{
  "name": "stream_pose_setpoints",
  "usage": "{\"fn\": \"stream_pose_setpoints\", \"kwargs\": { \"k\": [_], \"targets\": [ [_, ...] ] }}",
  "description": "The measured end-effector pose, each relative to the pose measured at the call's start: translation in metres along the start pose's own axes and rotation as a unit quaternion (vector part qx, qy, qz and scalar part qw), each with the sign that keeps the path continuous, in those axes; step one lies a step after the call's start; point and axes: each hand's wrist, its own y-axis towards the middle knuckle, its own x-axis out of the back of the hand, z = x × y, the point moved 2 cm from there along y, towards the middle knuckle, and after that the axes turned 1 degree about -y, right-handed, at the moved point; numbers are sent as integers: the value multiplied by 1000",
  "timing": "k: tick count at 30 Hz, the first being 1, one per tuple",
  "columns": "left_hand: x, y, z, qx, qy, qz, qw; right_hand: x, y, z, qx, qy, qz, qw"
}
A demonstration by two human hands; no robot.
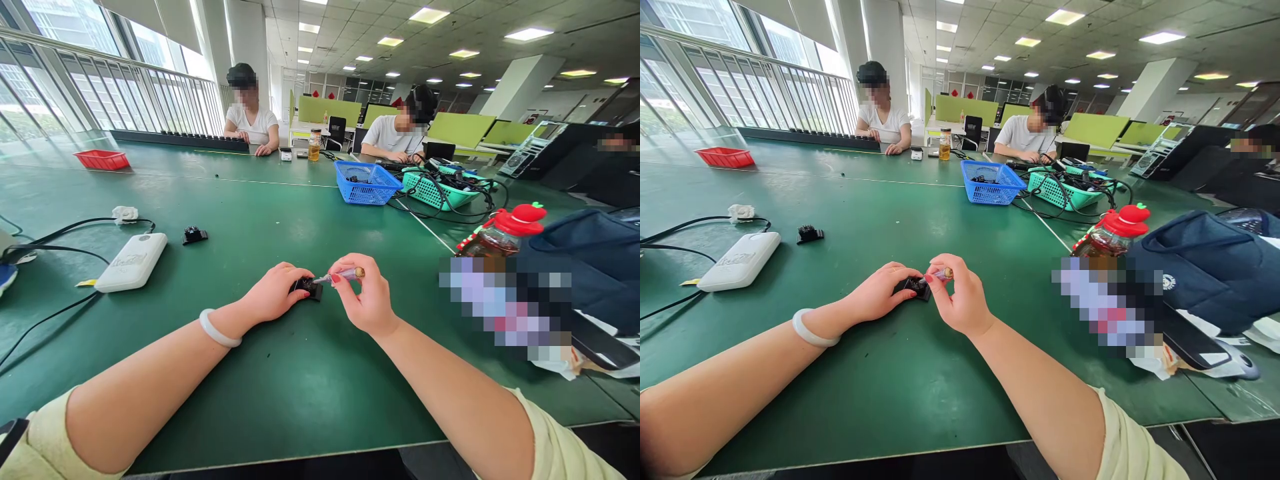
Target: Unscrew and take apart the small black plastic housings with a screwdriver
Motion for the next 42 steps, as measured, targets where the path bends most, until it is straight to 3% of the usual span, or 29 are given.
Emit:
{"fn": "stream_pose_setpoints", "kwargs": {
  "k": [7, 29, 38, 42],
  "targets": [
    [0, 1, 0, 6, 8, 0, 1000, 2, -1, 4, 27, 10, -17, 999],
    [0, 1, 0, 20, -11, 12, 1000, 2, -1, 12, 102, -12, 10, 995],
    [0, 1, 0, 20, -16, 13, 1000, 0, 0, 19, 172, -61, 43, 982],
    [-1, 1, 1, 19, -12, 10, 1000, -8, -6, 22, 251, -111, 93, 957]
  ]
}}
